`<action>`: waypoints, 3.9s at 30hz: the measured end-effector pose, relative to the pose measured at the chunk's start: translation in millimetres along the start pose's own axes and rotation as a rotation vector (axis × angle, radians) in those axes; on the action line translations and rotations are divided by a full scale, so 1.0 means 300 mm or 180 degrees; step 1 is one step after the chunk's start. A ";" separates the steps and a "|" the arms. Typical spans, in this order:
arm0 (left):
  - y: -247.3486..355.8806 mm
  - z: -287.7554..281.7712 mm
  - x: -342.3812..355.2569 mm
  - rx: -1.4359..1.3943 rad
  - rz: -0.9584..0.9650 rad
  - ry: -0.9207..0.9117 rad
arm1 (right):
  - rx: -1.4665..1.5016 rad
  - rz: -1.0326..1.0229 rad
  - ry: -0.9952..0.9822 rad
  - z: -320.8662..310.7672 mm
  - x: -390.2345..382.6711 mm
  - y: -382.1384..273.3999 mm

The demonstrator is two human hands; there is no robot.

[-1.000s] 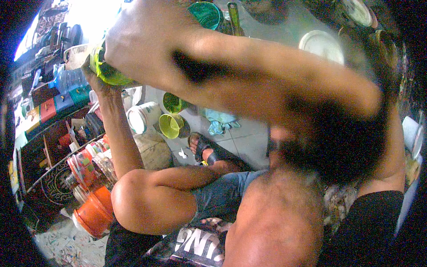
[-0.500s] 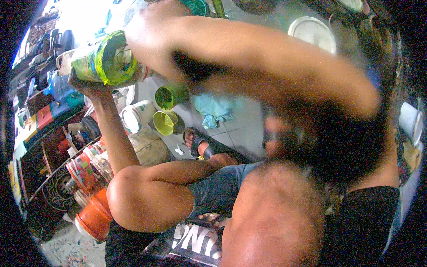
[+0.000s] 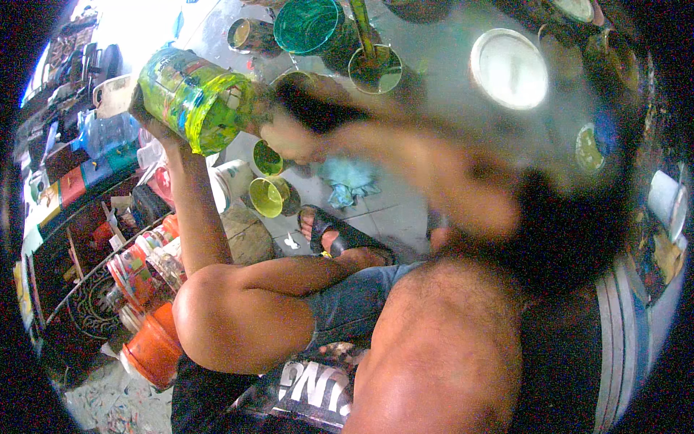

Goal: The person sits on the floor and uses a plastic spatula to stir green ink in a small container before transferring it into a larger container among many others on the floor.

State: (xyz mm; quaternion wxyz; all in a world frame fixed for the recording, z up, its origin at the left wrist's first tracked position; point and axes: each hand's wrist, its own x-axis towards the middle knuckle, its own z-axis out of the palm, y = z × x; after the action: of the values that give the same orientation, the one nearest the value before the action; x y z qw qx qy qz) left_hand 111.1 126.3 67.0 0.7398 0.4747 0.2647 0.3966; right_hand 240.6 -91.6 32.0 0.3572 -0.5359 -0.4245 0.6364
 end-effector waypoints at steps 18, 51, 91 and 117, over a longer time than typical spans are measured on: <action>-0.026 0.045 -0.005 -0.0108 0.0438 0.0483 | 0.3650 0.0490 -0.1466 0.033 -0.105 0.064; 0.026 0.010 -0.089 0.0261 0.1107 0.0781 | -0.2700 -0.0334 0.2438 0.055 -0.111 0.504; 0.039 -0.063 -0.089 -0.0018 0.1180 0.0867 | -0.2596 -0.0587 0.2097 0.105 -0.392 0.384; 0.063 -0.026 -0.091 -0.0375 0.0981 0.1012 | 0.0073 0.0588 0.1779 0.128 -0.434 0.489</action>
State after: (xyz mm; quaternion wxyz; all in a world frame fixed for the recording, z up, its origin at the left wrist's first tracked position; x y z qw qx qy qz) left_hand 83.7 111.7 81.4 0.6459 0.3970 0.2787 0.5895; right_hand 225.0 -272.4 -51.8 0.4068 -0.7227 -0.2519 0.4988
